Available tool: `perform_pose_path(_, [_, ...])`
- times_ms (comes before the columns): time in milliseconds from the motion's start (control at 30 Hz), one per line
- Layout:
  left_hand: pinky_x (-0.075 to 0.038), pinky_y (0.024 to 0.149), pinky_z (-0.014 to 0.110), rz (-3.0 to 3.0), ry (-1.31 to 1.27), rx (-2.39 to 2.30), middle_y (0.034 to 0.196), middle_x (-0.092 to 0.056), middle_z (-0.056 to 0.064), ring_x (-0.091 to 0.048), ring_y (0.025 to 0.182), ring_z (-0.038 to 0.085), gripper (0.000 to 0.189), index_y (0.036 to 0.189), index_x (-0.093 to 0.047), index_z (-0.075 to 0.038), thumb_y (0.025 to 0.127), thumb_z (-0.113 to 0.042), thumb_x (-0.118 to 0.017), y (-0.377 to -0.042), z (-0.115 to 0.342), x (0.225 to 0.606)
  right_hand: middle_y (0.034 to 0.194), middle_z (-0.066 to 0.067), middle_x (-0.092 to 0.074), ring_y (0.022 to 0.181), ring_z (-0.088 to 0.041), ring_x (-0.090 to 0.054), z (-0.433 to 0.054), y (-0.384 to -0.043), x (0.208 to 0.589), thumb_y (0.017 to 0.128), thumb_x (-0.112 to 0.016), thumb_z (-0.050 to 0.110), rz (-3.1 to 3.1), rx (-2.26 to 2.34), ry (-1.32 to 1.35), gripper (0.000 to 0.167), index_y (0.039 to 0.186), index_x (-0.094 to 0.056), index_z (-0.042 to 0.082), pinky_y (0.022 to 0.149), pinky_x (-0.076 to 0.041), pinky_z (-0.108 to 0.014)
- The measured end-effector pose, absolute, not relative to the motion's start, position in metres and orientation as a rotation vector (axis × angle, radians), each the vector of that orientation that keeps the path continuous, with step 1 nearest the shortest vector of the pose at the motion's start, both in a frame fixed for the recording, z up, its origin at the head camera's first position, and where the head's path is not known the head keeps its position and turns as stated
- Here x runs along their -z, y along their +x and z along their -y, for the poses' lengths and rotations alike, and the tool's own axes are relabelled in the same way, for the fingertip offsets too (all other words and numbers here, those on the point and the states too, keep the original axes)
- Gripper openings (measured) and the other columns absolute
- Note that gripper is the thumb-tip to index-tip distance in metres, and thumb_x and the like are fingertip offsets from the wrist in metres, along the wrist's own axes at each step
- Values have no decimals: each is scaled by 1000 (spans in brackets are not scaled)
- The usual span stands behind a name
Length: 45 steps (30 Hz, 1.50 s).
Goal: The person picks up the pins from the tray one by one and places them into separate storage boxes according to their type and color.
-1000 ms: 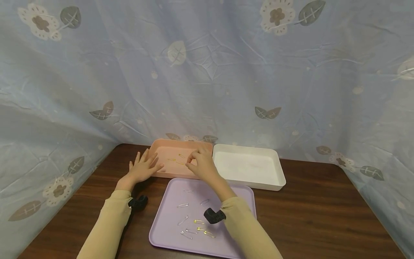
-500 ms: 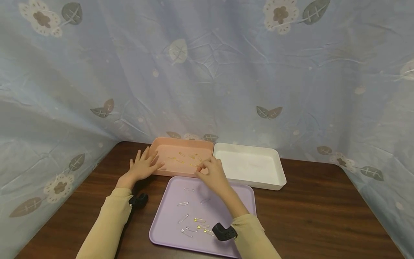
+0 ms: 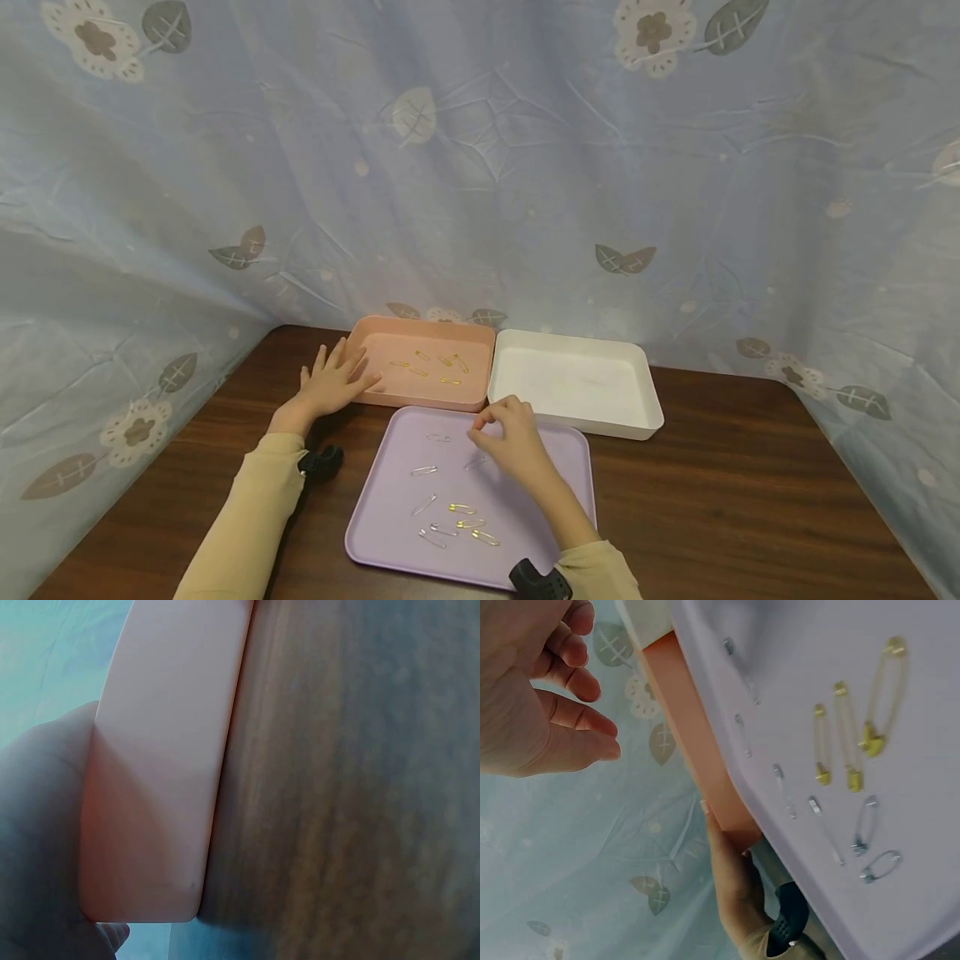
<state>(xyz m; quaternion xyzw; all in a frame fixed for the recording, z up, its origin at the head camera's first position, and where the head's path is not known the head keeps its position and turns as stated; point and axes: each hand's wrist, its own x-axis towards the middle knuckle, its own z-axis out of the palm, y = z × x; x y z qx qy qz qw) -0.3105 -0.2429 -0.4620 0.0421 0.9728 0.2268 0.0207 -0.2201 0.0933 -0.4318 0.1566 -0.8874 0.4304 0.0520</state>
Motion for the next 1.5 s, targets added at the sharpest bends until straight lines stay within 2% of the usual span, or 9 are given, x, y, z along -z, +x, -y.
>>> perform_pose_path(300, [3,106,80,-3017,126,-698,164,4,20,10,147,52,87,157,-20,-19,91,-73,-37,-310,242,462,91,2,-58,98,-16,-45,-97,-202,446,78,-78,13,2695,-1318,557,12,75,-67,19,83,-37,-28])
perform_pose_path(567, [4,105,80,-3013,127,-698,164,4,20,11,147,52,87,157,-19,-19,91,-73,-37,-309,244,462,93,2,-58,98,-16,-45,-99,-196,454,77,-78,17,2766,-1281,702,11,78,-67,19,84,-33,-30])
perform_pose_path(733, [5,105,80,-3012,128,-700,164,5,21,12,147,52,87,157,-19,-18,92,-71,-37,-308,245,461,92,8,-55,94,-13,-39,-100,-196,461,74,-79,19,2836,-1190,842,13,79,-68,22,82,-30,-28])
perform_pose_path(967, [5,105,80,-3002,134,-714,164,6,20,14,146,52,85,157,-18,-18,93,-70,-38,-308,244,459,94,9,-53,95,-13,-39,-104,-197,463,69,-80,20,2942,-1083,963,15,75,-67,22,82,-31,-28])
perform_pose_path(1500, [4,107,79,-2993,128,-698,164,7,19,13,147,50,85,158,-17,-19,93,-69,-38,-308,241,458,91,7,-51,90,-11,-37,-107,-197,461,72,-79,14,2952,-1051,1038,13,72,-67,20,77,-31,-24])
